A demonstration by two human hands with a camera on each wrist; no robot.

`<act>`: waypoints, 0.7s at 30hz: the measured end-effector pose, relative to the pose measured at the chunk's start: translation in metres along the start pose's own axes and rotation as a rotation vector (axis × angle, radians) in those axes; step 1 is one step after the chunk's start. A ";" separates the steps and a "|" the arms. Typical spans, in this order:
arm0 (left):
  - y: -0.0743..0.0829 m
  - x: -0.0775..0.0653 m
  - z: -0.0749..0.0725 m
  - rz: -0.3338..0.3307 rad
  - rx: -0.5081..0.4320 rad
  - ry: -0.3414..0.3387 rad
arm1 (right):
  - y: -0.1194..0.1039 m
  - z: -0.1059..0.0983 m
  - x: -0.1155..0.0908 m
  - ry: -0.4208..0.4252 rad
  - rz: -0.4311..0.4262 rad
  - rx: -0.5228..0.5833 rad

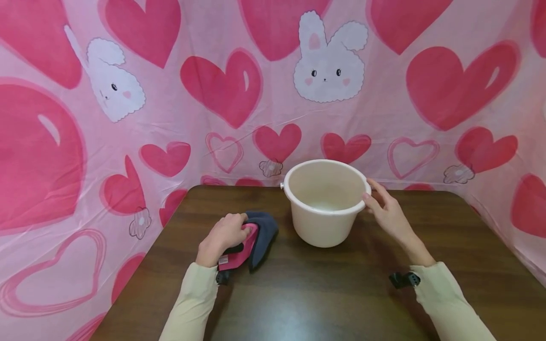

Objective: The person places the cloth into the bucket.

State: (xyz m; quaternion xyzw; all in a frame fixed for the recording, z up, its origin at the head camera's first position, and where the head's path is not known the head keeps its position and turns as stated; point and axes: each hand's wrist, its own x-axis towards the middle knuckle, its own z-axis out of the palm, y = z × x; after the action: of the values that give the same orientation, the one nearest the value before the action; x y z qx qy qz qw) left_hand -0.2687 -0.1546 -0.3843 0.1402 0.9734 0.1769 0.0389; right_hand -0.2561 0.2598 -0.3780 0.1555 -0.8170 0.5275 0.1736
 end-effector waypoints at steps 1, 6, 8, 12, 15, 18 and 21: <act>0.000 0.000 -0.001 0.001 -0.002 0.011 | 0.000 0.000 0.000 -0.002 -0.003 0.004; 0.001 -0.001 -0.005 0.015 0.003 0.101 | 0.001 0.001 -0.001 -0.003 -0.010 0.015; 0.002 -0.002 -0.006 0.018 -0.007 0.133 | 0.002 0.002 0.000 -0.005 -0.011 0.027; 0.004 -0.003 -0.007 0.021 -0.045 0.189 | 0.003 0.003 0.000 -0.019 -0.019 0.061; 0.006 -0.002 -0.007 0.042 -0.062 0.250 | 0.004 0.003 0.000 -0.016 -0.023 0.067; 0.008 0.000 -0.006 0.057 -0.086 0.325 | 0.004 0.003 -0.001 -0.006 -0.018 0.065; 0.009 0.001 -0.007 0.049 -0.108 0.406 | 0.003 0.002 -0.001 -0.001 -0.011 0.045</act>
State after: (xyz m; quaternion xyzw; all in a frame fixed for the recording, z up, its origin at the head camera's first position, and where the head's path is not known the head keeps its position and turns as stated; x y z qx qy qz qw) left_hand -0.2686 -0.1483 -0.3749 0.1230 0.9466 0.2545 -0.1551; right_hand -0.2568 0.2595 -0.3813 0.1641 -0.8040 0.5449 0.1725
